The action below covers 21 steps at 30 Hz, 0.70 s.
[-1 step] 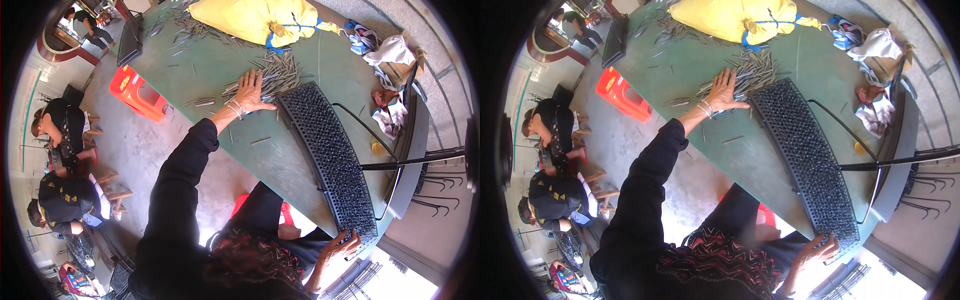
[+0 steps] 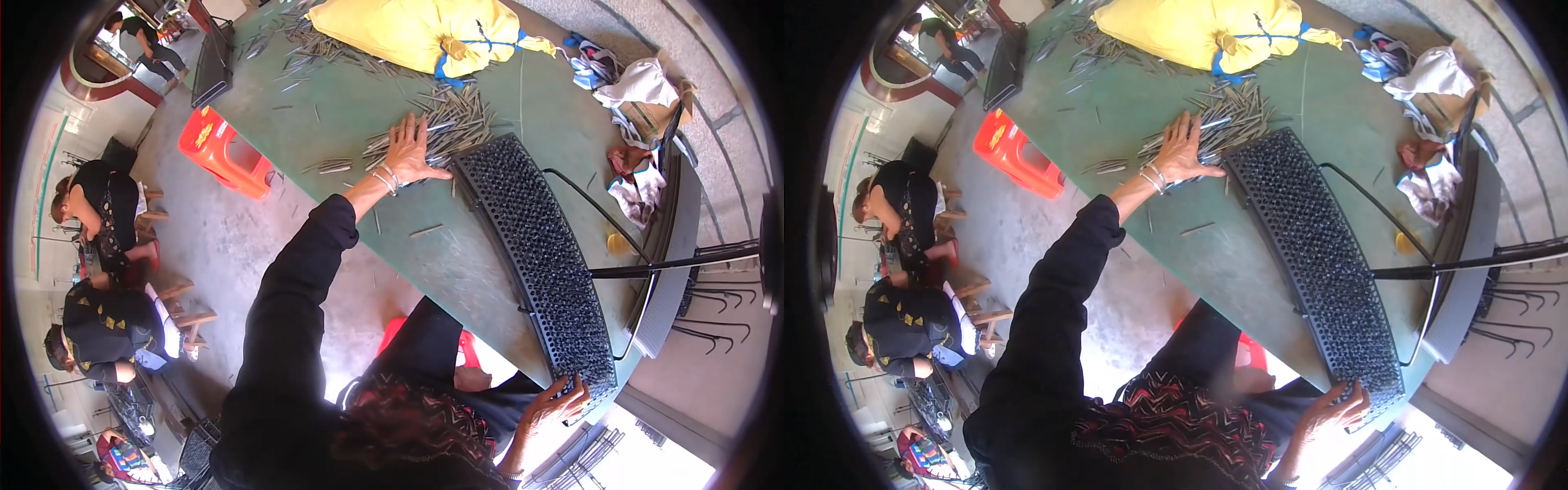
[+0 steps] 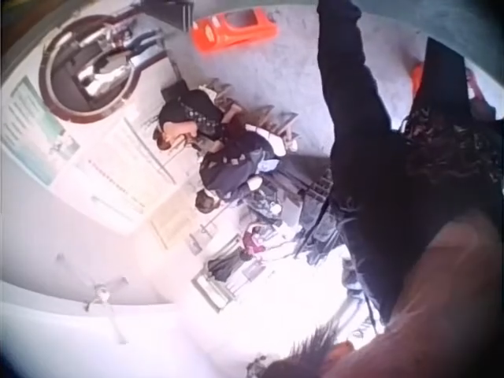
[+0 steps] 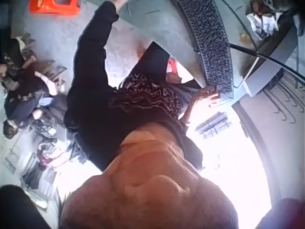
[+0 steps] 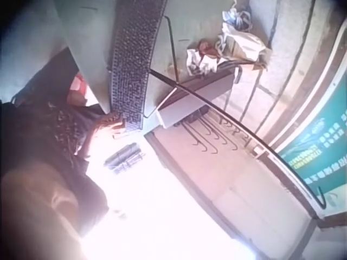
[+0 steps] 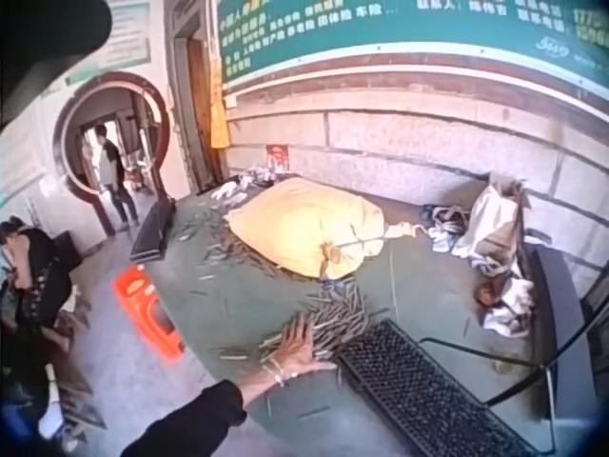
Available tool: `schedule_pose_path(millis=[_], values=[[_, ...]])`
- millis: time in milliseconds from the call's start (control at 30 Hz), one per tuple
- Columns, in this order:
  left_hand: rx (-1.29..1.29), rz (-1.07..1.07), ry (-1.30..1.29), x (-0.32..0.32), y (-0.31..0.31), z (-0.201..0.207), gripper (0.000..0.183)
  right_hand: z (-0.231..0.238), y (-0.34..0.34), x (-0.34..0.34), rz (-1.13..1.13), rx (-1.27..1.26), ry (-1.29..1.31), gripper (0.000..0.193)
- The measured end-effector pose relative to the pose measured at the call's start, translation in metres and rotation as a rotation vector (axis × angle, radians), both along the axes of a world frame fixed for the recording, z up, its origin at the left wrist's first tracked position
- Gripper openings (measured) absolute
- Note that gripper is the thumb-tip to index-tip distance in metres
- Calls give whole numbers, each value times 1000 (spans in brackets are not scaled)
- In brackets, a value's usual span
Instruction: Inserting individual metal pins into a black mesh base to assemble a bird spike strip.
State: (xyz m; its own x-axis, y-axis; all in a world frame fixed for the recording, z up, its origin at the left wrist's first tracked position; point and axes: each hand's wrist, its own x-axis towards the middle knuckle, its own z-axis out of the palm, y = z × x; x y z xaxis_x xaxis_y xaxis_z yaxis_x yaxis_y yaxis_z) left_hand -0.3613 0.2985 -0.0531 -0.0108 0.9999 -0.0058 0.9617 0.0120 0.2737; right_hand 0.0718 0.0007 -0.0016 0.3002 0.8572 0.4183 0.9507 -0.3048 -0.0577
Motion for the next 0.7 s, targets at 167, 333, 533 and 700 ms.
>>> schedule_pose_path(millis=[167, 333, 533, 700], values=[[49, 11, -52, -13, 14, -4, 118, 2, 2, -3, 18, 32, -3, 21], [319, 57, -25, -8, 15, -16, 91, -2, 1, -1, 1, 29, 9, 21], [334, 107, 35, -1, 17, -16, 66, 2, 1, -5, 29, 36, 6, 21], [376, 205, 16, 7, 23, -13, 60, 6, 0, -4, 1, 4, -6, 20]])
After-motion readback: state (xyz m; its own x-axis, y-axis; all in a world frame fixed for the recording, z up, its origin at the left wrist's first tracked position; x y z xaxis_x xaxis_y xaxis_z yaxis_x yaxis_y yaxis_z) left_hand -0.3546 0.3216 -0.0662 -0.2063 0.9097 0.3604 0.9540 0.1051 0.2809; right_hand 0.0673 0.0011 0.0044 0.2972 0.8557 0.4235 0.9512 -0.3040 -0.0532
